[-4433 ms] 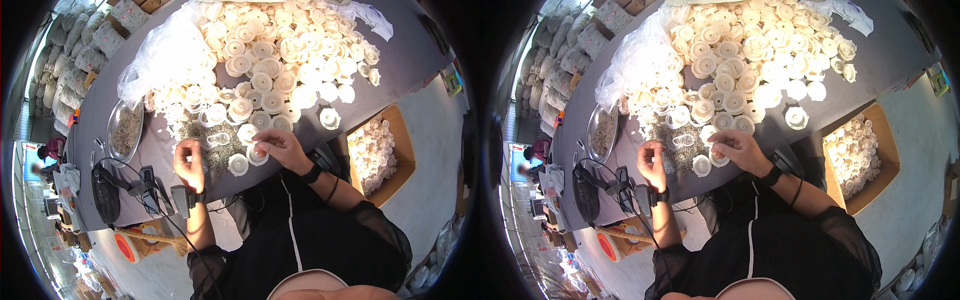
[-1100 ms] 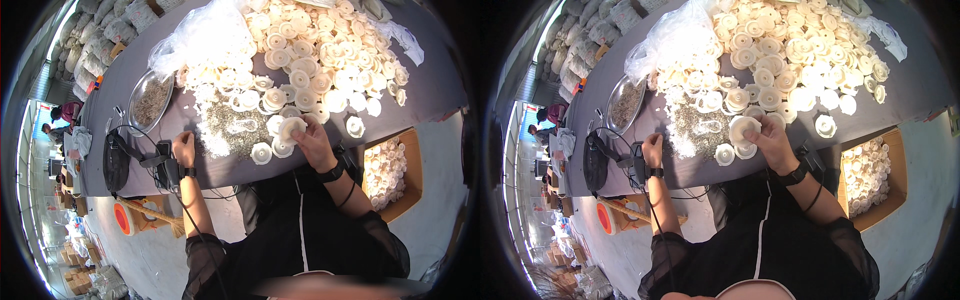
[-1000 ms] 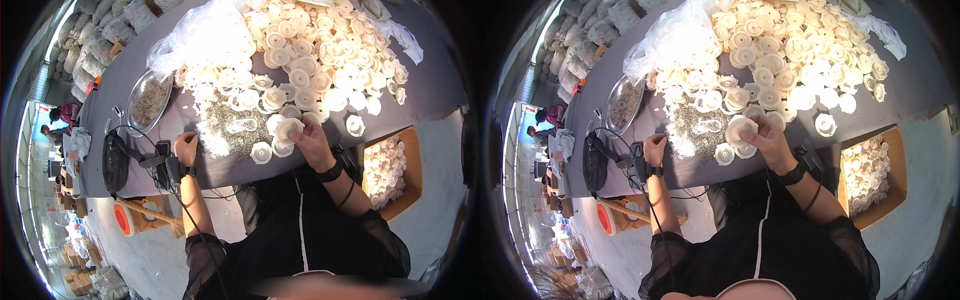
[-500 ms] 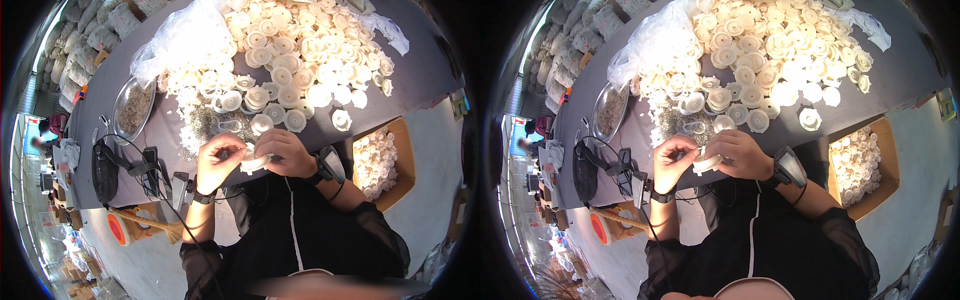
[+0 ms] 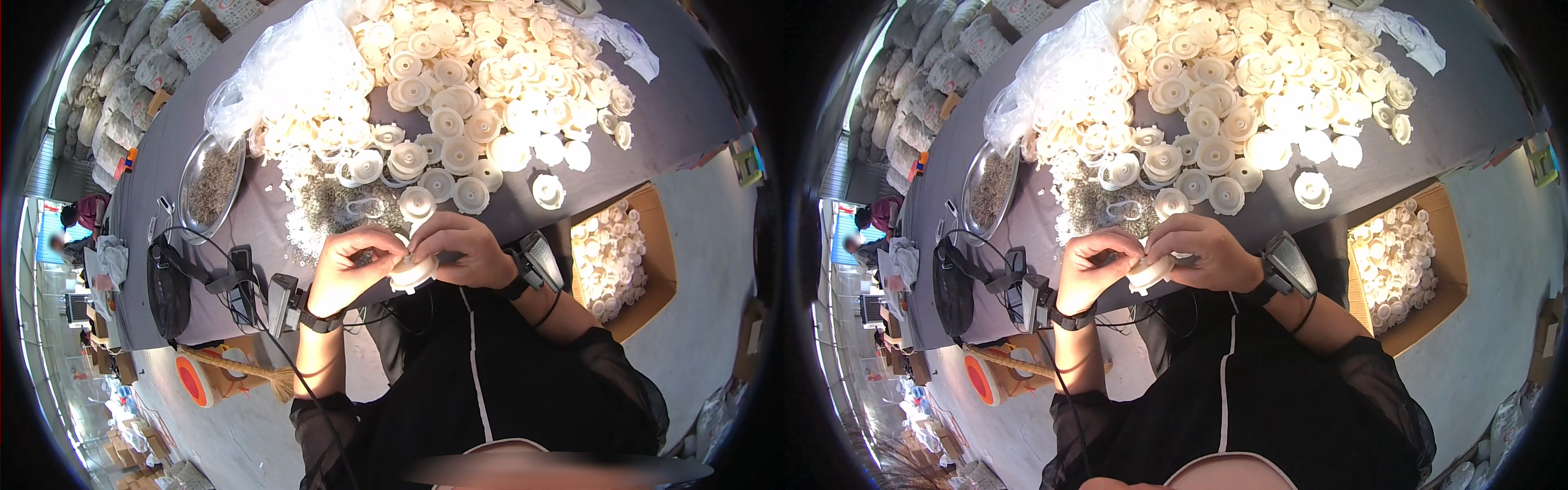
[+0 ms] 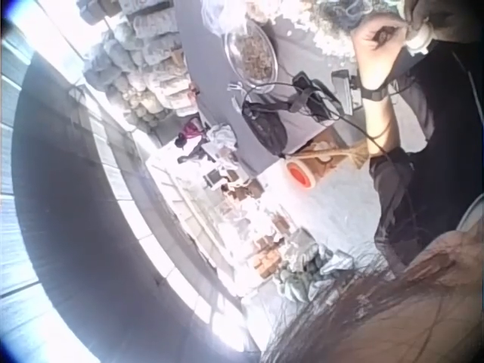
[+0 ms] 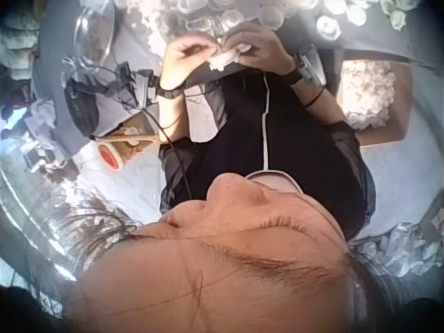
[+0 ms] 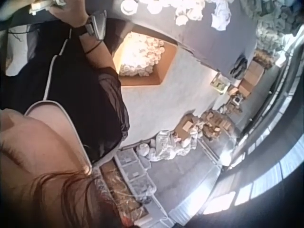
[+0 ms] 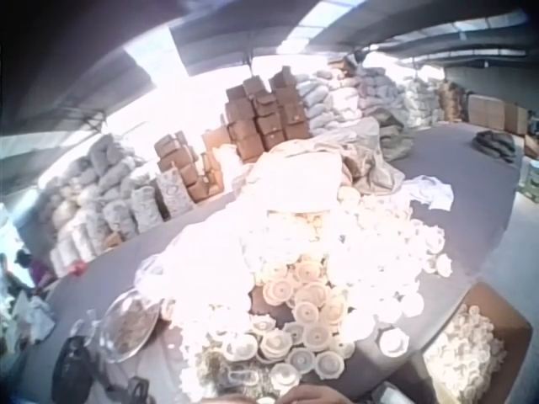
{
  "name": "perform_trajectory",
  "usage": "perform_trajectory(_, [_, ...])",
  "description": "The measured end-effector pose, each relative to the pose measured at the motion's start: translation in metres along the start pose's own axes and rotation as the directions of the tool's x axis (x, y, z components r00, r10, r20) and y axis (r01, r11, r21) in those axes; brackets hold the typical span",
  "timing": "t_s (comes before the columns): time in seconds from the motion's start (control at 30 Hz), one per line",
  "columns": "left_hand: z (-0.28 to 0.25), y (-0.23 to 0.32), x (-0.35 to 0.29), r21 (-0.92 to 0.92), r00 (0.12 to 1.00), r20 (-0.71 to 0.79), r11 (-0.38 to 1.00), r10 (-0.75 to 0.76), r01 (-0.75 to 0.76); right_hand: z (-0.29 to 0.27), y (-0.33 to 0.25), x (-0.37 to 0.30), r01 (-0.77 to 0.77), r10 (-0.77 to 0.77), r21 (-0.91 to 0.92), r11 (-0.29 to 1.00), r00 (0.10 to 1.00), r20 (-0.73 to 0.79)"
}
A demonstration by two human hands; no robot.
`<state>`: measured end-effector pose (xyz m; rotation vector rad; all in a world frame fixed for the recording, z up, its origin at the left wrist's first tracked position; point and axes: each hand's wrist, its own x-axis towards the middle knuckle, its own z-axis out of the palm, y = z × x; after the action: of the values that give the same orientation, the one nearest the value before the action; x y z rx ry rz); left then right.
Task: The person assembles small white plastic components by hand, joining rings and circular pieces together on a work table.
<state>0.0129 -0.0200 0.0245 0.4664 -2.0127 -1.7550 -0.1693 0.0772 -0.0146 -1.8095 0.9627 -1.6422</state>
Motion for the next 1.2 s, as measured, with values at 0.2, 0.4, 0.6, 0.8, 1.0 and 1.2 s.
perform_trajectory(0.2, [-0.002, 0.0, -0.003, -0.009, 0.997, 0.075, 1.0, 0.029, -0.029, 0.001, -0.001, 0.0, -0.029, 0.029, -0.002, 1.0, 1.0, 0.003])
perform_trajectory(0.4, [0.008, 0.007, -0.011, 0.184, 0.996, 0.004, 0.979, 0.088, -0.087, -0.005, -0.002, 0.002, -0.008, 0.009, -0.095, 0.995, 1.0, 0.008])
perform_trajectory(0.6, [0.012, 0.002, -0.017, 0.302, 0.973, -0.092, 0.937, 0.21, -0.174, -0.001, -0.004, -0.001, 0.001, -0.007, -0.148, 0.989, 0.999, -0.039])
perform_trajectory(0.8, [0.021, 0.001, -0.017, 0.348, 0.951, -0.127, 0.911, 0.28, -0.222, -0.001, -0.004, 0.0, 0.079, -0.088, -0.139, 0.987, 0.995, -0.056])
perform_trajectory(1.0, [0.022, -0.005, -0.02, 0.336, 0.942, -0.098, 0.902, 0.321, -0.273, -0.006, -0.005, 0.003, 0.213, -0.214, -0.207, 0.955, 0.977, 0.022])
perform_trajectory(1.2, [0.028, -0.002, -0.017, 0.339, 0.93, -0.119, 0.895, 0.346, -0.29, -0.009, -0.007, 0.002, 0.177, -0.18, -0.268, 0.947, 0.984, 0.013])
